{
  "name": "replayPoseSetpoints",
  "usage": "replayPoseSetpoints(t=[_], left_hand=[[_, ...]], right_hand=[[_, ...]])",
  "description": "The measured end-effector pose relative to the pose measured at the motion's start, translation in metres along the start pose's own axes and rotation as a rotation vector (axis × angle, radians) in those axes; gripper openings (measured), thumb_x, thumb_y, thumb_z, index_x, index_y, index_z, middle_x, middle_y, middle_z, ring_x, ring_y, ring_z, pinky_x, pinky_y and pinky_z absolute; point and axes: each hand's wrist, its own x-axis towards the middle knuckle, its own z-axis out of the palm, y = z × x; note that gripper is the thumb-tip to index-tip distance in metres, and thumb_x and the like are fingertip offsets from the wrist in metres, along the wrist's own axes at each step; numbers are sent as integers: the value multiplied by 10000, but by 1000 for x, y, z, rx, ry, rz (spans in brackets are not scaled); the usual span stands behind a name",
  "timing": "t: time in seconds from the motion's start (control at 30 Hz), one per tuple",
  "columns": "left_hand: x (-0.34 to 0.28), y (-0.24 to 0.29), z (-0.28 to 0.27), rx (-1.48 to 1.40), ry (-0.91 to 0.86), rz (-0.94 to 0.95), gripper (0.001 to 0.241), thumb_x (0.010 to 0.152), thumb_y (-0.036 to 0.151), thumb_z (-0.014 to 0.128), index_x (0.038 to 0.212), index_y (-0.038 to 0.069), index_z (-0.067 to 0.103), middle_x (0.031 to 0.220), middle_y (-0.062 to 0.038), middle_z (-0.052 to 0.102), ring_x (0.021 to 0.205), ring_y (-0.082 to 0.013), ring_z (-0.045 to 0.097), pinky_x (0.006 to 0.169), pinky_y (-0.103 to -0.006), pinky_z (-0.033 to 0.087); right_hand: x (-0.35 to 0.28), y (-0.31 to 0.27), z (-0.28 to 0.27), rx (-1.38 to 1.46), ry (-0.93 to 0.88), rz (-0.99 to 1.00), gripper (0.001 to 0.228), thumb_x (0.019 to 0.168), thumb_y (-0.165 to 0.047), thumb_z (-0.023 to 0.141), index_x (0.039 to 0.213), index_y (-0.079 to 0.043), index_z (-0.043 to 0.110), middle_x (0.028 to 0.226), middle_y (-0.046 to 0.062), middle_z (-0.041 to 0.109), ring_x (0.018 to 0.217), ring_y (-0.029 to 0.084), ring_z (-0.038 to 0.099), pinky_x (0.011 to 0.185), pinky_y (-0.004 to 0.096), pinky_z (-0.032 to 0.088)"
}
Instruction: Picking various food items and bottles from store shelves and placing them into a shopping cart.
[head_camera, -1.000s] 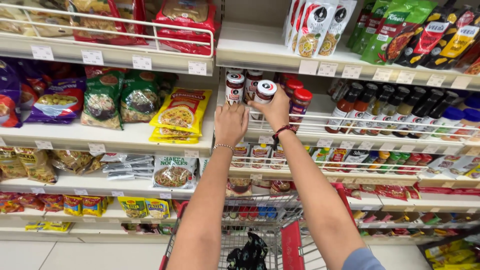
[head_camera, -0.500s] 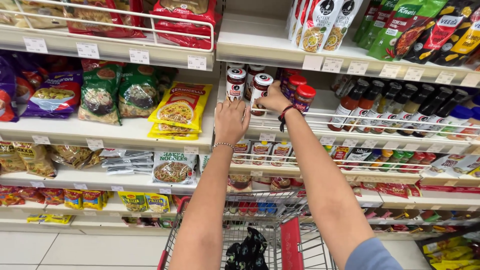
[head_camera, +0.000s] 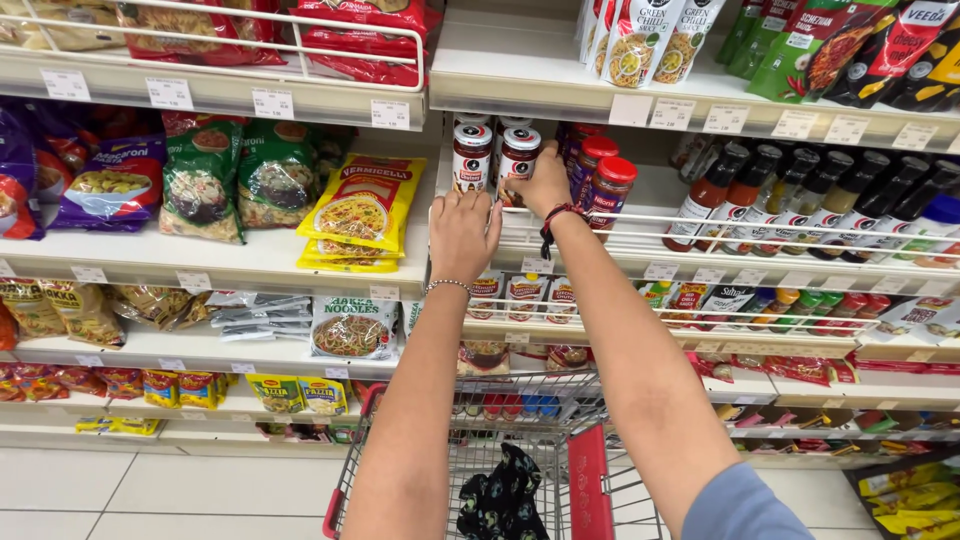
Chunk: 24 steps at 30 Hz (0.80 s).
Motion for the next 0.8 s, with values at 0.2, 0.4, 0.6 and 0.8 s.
replayPoseSetpoints(t=[0.2,0.4,0.6,0.8], left_hand=[[0,1,-1,22,-46,-20,265,1007,295,579,885,74,656,895,-95,667,918,-285,580,880,-433,418],[-1,2,2,16,-27,-23,277,1013,310,561,910,74,666,918,-92,674,948,-290,581,922,-441,417],[-5,16,-7,63,-53,-97,248,1000,296,555,1000,66,649,1024,-114,654,1052,-323,566,1100,-493,363],[-35,16,-8,65,-111,-95,477,996,282,529,1415,52,524,1457,-133,501,1477,-372,342,1256,-535,167]], right_hand=[[-5,-11,-9,37,-7,-17,943,656,-244,963,1309,117,386,1181,344,611,1103,449,644,937,420,536],[-7,-12,-7,12,12,-17,869,642,-281,971,1237,103,468,1153,322,649,1090,429,663,944,425,551],[-48,-70,-49,-136,79,90,756,609,-325,950,1142,73,589,1189,277,643,1070,403,671,899,431,563],[-89,-26,-15,-189,295,-345,449,1122,-194,462,1534,-16,478,1488,192,562,1440,366,542,1265,514,365]])
